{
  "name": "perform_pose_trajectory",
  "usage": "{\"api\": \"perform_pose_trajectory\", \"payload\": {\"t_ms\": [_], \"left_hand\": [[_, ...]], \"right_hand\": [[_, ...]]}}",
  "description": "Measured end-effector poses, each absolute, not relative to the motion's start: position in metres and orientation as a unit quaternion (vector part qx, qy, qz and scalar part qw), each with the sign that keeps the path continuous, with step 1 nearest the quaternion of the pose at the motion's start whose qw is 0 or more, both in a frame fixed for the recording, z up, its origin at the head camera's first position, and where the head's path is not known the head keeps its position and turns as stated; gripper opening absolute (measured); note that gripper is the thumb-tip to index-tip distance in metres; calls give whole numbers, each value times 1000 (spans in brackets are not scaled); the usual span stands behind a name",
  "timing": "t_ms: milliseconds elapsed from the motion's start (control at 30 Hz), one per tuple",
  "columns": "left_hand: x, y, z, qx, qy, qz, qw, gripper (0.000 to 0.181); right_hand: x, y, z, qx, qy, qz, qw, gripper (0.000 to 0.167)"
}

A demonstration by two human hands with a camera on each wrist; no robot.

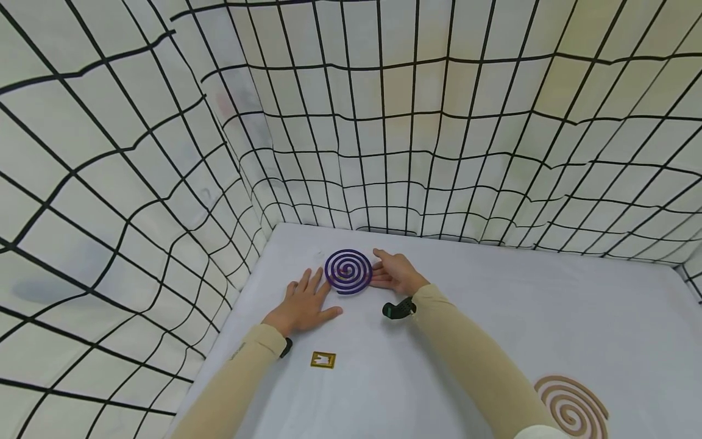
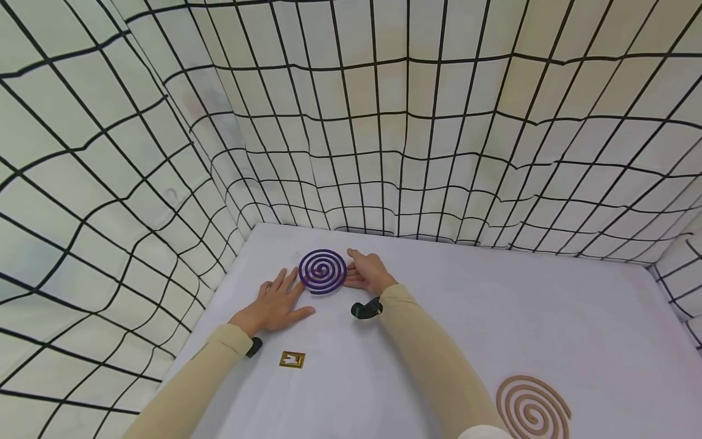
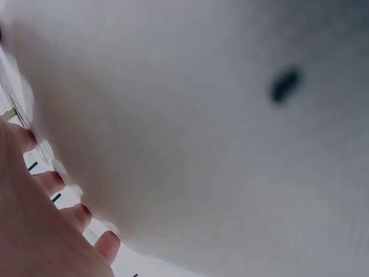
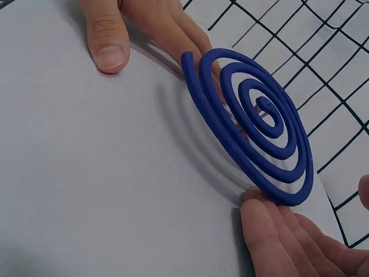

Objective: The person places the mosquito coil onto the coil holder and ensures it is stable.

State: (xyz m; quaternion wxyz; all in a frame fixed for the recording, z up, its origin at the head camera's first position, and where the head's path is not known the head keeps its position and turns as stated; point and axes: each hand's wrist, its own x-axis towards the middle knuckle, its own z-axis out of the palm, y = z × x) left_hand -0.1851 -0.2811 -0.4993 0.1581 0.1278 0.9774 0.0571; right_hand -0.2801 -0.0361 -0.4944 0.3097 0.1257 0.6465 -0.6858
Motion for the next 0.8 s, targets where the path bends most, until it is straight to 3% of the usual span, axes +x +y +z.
{"api": "perform_pose_trajectory", "payload": {"t_ms": [800], "left_hand": [[-186,-280,-494,131,977,49,161,90]], "right_hand": [[-271,-7,-488,113,654,-688,294,55]]}}
